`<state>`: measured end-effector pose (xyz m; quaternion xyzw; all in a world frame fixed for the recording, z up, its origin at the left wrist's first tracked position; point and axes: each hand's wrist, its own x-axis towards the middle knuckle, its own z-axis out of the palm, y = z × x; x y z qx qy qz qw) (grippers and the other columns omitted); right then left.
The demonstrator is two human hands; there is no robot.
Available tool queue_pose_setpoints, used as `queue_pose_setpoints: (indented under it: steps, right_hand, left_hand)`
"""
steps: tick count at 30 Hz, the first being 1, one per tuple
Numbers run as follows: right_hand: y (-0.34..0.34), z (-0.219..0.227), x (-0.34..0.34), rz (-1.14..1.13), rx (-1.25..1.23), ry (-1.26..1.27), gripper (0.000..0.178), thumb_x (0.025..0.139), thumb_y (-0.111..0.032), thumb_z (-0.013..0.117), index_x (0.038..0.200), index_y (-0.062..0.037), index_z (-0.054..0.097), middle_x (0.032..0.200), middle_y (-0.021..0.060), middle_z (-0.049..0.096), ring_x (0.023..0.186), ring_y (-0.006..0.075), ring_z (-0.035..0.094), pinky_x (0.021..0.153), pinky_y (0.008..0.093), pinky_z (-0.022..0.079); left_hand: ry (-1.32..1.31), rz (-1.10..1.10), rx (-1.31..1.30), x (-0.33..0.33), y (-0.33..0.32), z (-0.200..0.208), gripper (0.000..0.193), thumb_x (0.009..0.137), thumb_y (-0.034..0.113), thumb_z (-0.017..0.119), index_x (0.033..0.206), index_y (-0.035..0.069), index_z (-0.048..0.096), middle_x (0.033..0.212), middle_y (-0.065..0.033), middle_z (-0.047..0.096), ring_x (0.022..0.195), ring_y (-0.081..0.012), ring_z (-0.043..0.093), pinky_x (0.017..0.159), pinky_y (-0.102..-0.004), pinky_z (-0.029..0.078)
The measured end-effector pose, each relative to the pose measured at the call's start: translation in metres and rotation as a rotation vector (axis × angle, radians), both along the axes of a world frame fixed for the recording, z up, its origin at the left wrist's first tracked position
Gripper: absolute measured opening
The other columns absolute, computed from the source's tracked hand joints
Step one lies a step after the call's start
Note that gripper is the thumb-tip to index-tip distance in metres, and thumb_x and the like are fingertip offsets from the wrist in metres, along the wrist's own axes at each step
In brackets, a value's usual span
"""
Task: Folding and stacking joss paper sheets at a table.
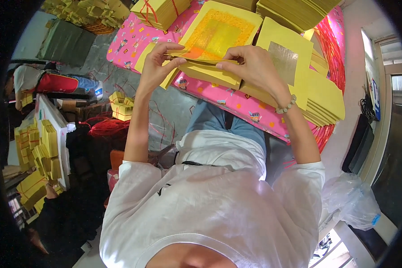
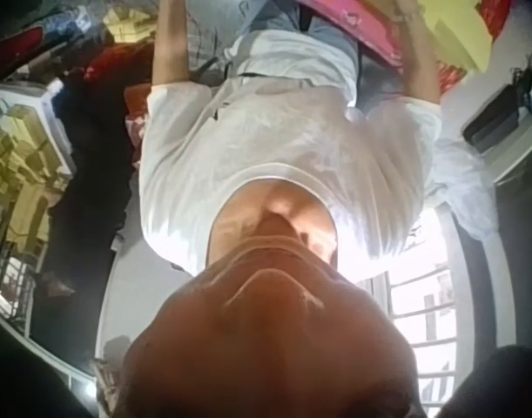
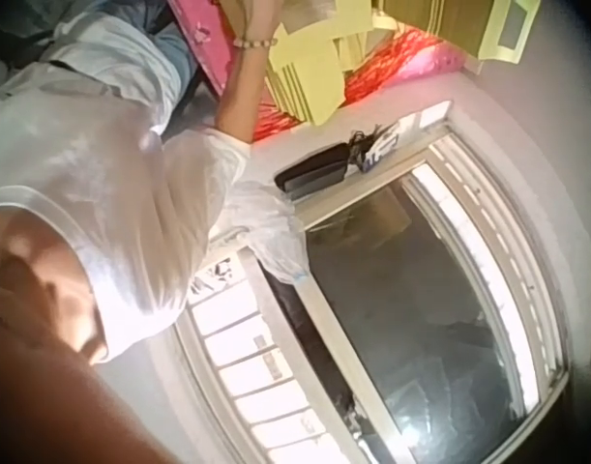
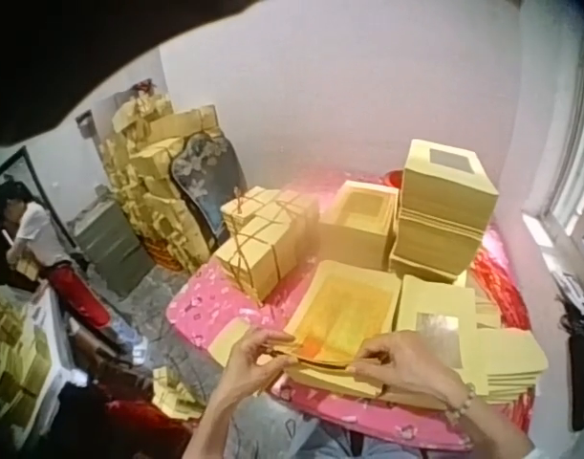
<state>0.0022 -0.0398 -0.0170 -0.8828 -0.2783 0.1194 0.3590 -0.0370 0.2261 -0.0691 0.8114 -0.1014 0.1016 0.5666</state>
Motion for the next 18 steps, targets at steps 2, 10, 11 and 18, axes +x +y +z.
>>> queue_pose_setpoints:
  steps: [2,10,11,18]
  right_hand:
    - [-0.001,-0.002,0.002,-0.026,0.026,0.08,0.036,0.077,-0.04,0.072,0.083,-0.0051,0.07,0.073,0.0084,0.067,0.069,0.0199,0.064,0.065,0.0316,0.049]
    - [0.001,0.0,0.004,-0.029,0.003,0.122,0.034,0.077,-0.038,0.073,0.084,-0.0052,0.071,0.073,0.0072,0.068,0.068,0.0182,0.064,0.064,0.0303,0.049]
    - [0.001,0.001,0.004,-0.028,-0.008,0.12,0.034,0.077,-0.038,0.072,0.083,-0.0051,0.071,0.073,0.0072,0.068,0.069,0.0176,0.064,0.064,0.0303,0.049]
    - [0.0,-0.001,-0.001,-0.044,0.016,-0.038,0.032,0.08,-0.035,0.069,0.081,-0.0034,0.067,0.068,0.0126,0.063,0.063,0.026,0.061,0.06,0.0343,0.047]
  left_hand:
    - [0.015,-0.016,-0.033,0.001,0.001,-0.002,0.032,0.075,0.009,0.077,0.105,0.005,0.065,0.099,-0.0029,0.056,0.09,-0.0114,0.058,0.072,-0.0243,0.048]
    - [0.063,-0.052,-0.083,0.003,0.004,-0.005,0.034,0.078,0.009,0.076,0.109,0.004,0.064,0.103,-0.0031,0.062,0.092,-0.0117,0.06,0.079,-0.0259,0.047]
    - [0.068,-0.048,-0.088,0.003,0.003,-0.003,0.032,0.077,0.011,0.076,0.106,0.005,0.064,0.101,-0.003,0.06,0.091,-0.0119,0.059,0.077,-0.0254,0.047]
    - [-0.026,0.013,0.23,-0.001,-0.003,0.013,0.033,0.072,0.023,0.079,0.1,0.011,0.068,0.101,-0.0056,0.057,0.093,-0.0197,0.056,0.079,-0.0336,0.045]
